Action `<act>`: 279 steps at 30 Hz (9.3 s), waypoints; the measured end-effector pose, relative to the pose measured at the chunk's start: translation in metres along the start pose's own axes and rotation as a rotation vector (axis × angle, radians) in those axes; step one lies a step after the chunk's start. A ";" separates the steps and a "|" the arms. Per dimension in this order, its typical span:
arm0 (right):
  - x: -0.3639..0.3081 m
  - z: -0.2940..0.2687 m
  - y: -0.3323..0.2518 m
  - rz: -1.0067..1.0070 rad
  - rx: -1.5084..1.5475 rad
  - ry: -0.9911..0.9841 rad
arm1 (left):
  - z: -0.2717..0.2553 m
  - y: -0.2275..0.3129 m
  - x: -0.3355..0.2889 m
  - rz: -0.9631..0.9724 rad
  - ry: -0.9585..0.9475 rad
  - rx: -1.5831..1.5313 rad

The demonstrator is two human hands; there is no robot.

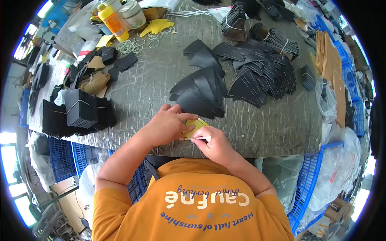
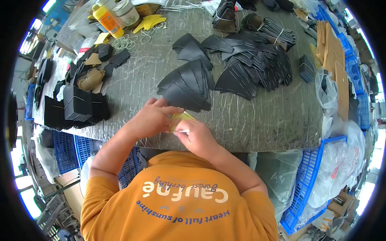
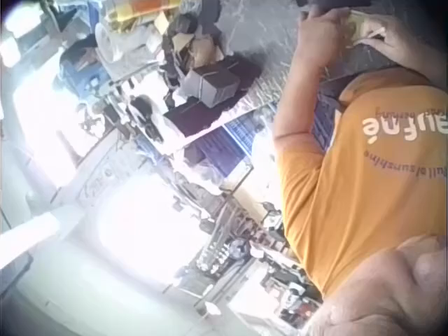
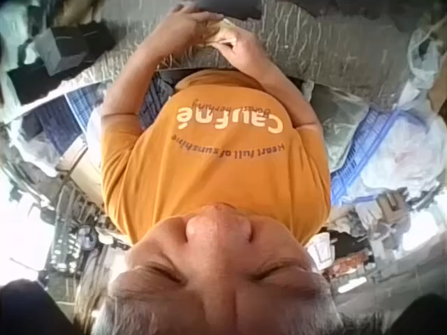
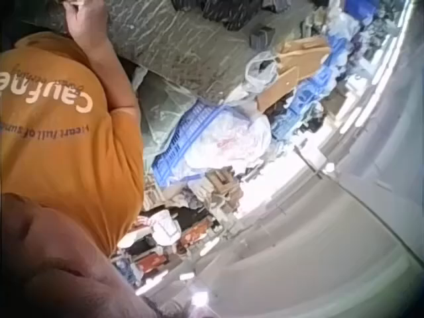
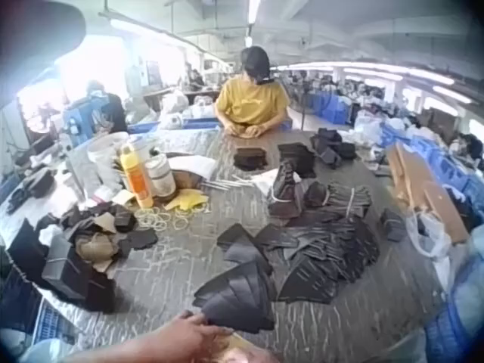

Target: Organizing and stacking black leather shoe components using a yellow guide template on a workbench.

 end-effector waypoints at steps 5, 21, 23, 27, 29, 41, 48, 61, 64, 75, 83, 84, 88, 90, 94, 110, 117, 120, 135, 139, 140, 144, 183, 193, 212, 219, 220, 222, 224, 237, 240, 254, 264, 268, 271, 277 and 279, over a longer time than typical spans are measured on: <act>0.007 0.008 -0.001 -0.184 -0.140 -0.038 | 0.000 0.002 0.000 0.012 0.076 -0.011; -0.017 -0.046 -0.002 0.040 -0.253 0.150 | 0.001 0.001 0.001 0.023 0.039 0.016; -0.025 -0.050 0.004 0.051 -0.222 0.188 | 0.000 0.002 0.001 0.039 0.051 0.031; -0.028 -0.053 0.002 0.055 -0.260 0.219 | -0.001 0.004 0.002 0.035 0.036 0.041; -0.025 -0.052 -0.003 0.042 -0.279 0.226 | -0.003 0.004 0.002 0.031 0.028 0.047; 0.007 0.005 -0.004 -0.296 -0.183 -0.005 | -0.002 0.005 0.003 0.007 0.014 0.022; 0.005 -0.016 -0.009 -0.272 -0.256 0.052 | 0.000 0.004 0.002 0.022 0.021 0.057; 0.014 -0.034 -0.004 -0.124 -0.142 0.249 | -0.003 0.006 0.001 0.031 -0.006 0.071; 0.027 -0.022 0.007 -0.155 -0.180 0.240 | -0.002 0.007 0.001 0.024 -0.002 0.071; 0.031 -0.016 0.019 -0.258 -0.203 0.226 | -0.006 0.009 0.001 -0.035 -0.017 0.043; 0.026 -0.028 0.010 -0.244 -0.256 0.175 | -0.004 0.008 0.001 -0.023 -0.012 0.032; 0.022 -0.032 0.007 -0.201 -0.262 0.164 | -0.004 0.008 0.001 -0.025 -0.010 0.031; -0.001 -0.051 -0.001 -0.087 -0.242 0.181 | -0.004 0.008 0.000 -0.024 -0.007 0.036; -0.013 -0.059 -0.002 -0.042 -0.244 0.184 | -0.004 0.008 0.000 -0.020 -0.003 0.038; -0.008 -0.060 -0.010 -0.039 -0.285 0.186 | -0.004 0.007 0.001 -0.019 -0.006 0.038; -0.007 -0.049 0.009 -0.130 -0.194 0.180 | -0.002 0.005 -0.001 -0.024 0.003 0.044; -0.039 -0.080 0.000 0.032 -0.171 0.341 | -0.005 0.005 0.001 0.004 -0.024 0.039; -0.034 -0.084 0.004 -0.006 -0.159 0.404 | 0.000 0.011 -0.008 0.096 0.032 0.110; -0.012 -0.031 -0.003 0.068 -0.628 0.049 | 0.040 0.043 -0.090 0.186 0.539 -0.056; 0.002 -0.056 -0.013 0.071 -0.489 0.181 | 0.046 0.037 -0.097 0.084 0.652 -0.071; 0.014 -0.070 -0.016 0.115 -0.405 0.199 | 0.049 0.033 -0.099 0.018 0.733 -0.102; 0.050 -0.134 -0.005 0.120 -0.260 0.417 | 0.048 0.031 -0.091 -0.099 0.871 -0.184; -0.034 -0.042 0.009 -0.010 -0.561 0.020 | 0.035 0.043 -0.061 -0.223 0.741 -0.029; -0.041 -0.064 0.001 0.046 -0.551 -0.010 | 0.045 0.057 -0.051 -0.156 0.560 -0.013; -0.036 -0.037 0.003 -0.043 -0.533 0.107 | 0.039 0.046 -0.048 -0.228 0.496 -0.169; -0.035 -0.036 0.004 -0.014 -0.506 0.111 | 0.016 0.023 -0.039 -0.191 0.261 -0.116; -0.036 -0.036 0.004 -0.015 -0.506 0.110 | 0.016 0.019 -0.039 -0.186 0.240 -0.095; -0.036 -0.037 0.004 -0.023 -0.498 0.122 | 0.014 0.015 -0.038 -0.170 0.225 -0.069; -0.036 -0.036 0.005 -0.024 -0.500 0.121 | 0.013 0.013 -0.037 -0.152 0.209 -0.044; -0.027 -0.042 -0.005 -0.030 -0.241 0.209 | 0.008 0.011 -0.036 -0.134 0.176 -0.011; -0.008 -0.041 -0.031 -0.346 -0.339 0.253 | 0.004 0.011 -0.034 -0.115 0.137 0.027; 0.001 0.020 -0.011 -0.097 -0.026 -0.136 | 0.002 0.008 -0.029 -0.124 0.102 -0.029; -0.014 -0.033 -0.013 -0.004 -0.191 0.029 | 0.002 0.011 -0.027 -0.138 0.033 0.054; -0.027 -0.056 -0.011 0.087 -0.242 0.147 | 0.000 0.012 -0.026 -0.114 0.057 0.068; -0.021 -0.060 -0.014 0.066 -0.299 0.179 | 0.000 0.012 -0.026 -0.112 0.052 0.084; 0.024 -0.014 -0.002 -0.105 -0.099 0.117 | 0.000 0.013 -0.025 -0.116 0.035 0.101; 0.029 -0.004 0.007 -0.094 -0.084 0.111 | 0.001 0.014 -0.025 -0.121 0.026 0.105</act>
Point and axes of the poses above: each hand's wrist, its own x-axis towards the middle knuckle, its own z-axis out of the palm, y = z × x, the point moved 2 cm from there along x, towards the middle knuckle, and after that the axes turned 9 degrees about y, right-handed, at the moved point
